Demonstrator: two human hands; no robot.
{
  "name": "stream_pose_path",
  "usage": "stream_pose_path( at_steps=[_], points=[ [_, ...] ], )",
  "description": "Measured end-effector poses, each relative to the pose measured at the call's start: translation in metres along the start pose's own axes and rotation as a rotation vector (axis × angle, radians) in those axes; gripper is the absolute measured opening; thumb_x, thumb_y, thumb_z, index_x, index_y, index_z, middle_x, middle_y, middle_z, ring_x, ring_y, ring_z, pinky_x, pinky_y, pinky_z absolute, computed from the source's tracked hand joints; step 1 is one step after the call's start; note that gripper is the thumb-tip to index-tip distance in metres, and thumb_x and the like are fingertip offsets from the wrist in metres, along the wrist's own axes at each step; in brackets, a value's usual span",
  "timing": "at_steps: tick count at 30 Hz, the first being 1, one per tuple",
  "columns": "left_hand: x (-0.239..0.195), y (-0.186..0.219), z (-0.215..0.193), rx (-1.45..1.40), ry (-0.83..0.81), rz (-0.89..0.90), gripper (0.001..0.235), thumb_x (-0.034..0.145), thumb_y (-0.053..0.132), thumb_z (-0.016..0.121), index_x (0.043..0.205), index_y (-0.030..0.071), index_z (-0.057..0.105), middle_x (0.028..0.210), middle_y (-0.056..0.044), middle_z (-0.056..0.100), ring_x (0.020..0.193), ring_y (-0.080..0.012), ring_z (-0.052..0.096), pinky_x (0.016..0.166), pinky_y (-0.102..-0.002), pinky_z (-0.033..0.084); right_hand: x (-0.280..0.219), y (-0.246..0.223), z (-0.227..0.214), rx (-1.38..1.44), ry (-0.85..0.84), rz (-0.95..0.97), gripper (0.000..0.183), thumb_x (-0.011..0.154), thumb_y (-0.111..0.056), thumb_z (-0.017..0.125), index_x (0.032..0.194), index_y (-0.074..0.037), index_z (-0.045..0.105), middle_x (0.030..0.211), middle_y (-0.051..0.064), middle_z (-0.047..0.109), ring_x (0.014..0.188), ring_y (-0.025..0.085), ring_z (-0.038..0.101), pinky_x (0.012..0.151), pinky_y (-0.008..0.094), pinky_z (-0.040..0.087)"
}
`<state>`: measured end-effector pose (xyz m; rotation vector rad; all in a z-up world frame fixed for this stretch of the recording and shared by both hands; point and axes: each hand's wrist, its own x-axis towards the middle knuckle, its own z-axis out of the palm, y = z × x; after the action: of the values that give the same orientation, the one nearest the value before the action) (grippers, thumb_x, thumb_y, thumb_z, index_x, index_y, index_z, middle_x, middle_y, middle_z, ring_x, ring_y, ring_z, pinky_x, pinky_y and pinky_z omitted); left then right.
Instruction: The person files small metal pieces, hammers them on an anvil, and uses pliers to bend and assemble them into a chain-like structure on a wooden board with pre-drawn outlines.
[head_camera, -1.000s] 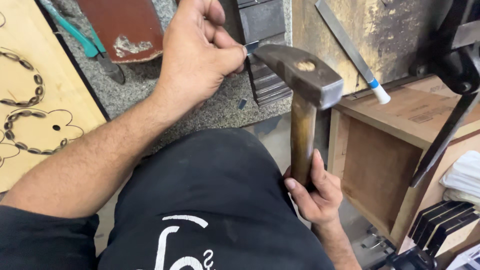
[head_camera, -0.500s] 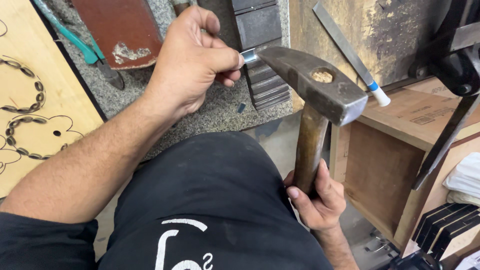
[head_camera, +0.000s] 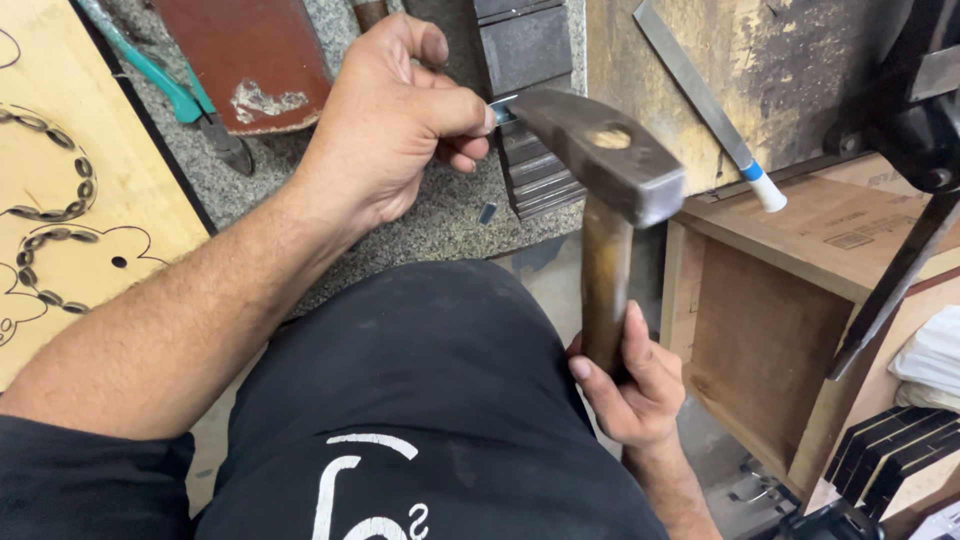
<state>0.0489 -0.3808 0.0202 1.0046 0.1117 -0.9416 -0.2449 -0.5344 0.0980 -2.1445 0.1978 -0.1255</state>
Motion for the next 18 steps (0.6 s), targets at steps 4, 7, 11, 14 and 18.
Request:
stream_pose_path(
  at_steps=[4, 7, 11, 14, 18],
  points=[
    [0.000, 0.002, 0.001, 0.010, -0.002, -0.003, 0.045, 0.084, -0.010, 0.070, 0.119, -0.005, 0.043, 0.076, -0.013, 0.068, 0.059, -0.0168, 0.069, 0.048, -0.027, 0.056, 0.000, 0.002, -0.002, 0.094, 0.033, 0.063, 0.079, 0.093, 0.007, 0.068, 0.162, -0.008, 0.033, 0.091, 0.011, 0.073, 0.063, 0.010, 0.063, 0.060, 0.024, 0.054],
    [-0.002, 0.000, 0.001, -0.058, -0.014, -0.008, 0.045, 0.084, -0.011, 0.070, 0.118, -0.005, 0.042, 0.076, -0.013, 0.067, 0.061, -0.0174, 0.069, 0.049, -0.028, 0.055, -0.005, 0.003, -0.001, 0.187, 0.066, 0.099, 0.077, 0.095, 0.006, 0.067, 0.162, -0.008, 0.031, 0.093, 0.012, 0.075, 0.060, 0.007, 0.061, 0.057, 0.021, 0.052],
    [-0.011, 0.001, -0.002, -0.139, -0.047, 0.003, 0.044, 0.085, -0.011, 0.069, 0.121, -0.006, 0.043, 0.077, -0.012, 0.066, 0.063, -0.0184, 0.069, 0.053, -0.030, 0.056, -0.007, 0.016, -0.006, 0.161, 0.177, 0.217, 0.073, 0.095, 0.002, 0.067, 0.161, -0.004, 0.035, 0.089, 0.011, 0.073, 0.060, 0.009, 0.064, 0.055, 0.021, 0.053],
    [-0.026, 0.002, -0.010, -0.073, -0.036, 0.033, 0.043, 0.087, -0.010, 0.070, 0.125, -0.006, 0.049, 0.080, -0.012, 0.068, 0.066, -0.0165, 0.069, 0.057, -0.029, 0.056, -0.002, 0.042, -0.011, -0.012, 0.247, 0.253, 0.070, 0.097, -0.001, 0.070, 0.160, 0.000, 0.040, 0.090, 0.013, 0.070, 0.065, 0.011, 0.064, 0.062, 0.025, 0.054],
    [-0.052, -0.005, -0.026, -0.028, -0.037, 0.096, 0.033, 0.092, -0.008, 0.070, 0.123, -0.007, 0.056, 0.085, -0.009, 0.069, 0.072, -0.0145, 0.068, 0.065, -0.028, 0.057, 0.012, 0.100, -0.016, -0.483, 0.258, 0.089, 0.068, 0.096, -0.004, 0.079, 0.156, 0.001, 0.047, 0.095, 0.017, 0.071, 0.076, 0.023, 0.068, 0.075, 0.033, 0.056]
  ],
)
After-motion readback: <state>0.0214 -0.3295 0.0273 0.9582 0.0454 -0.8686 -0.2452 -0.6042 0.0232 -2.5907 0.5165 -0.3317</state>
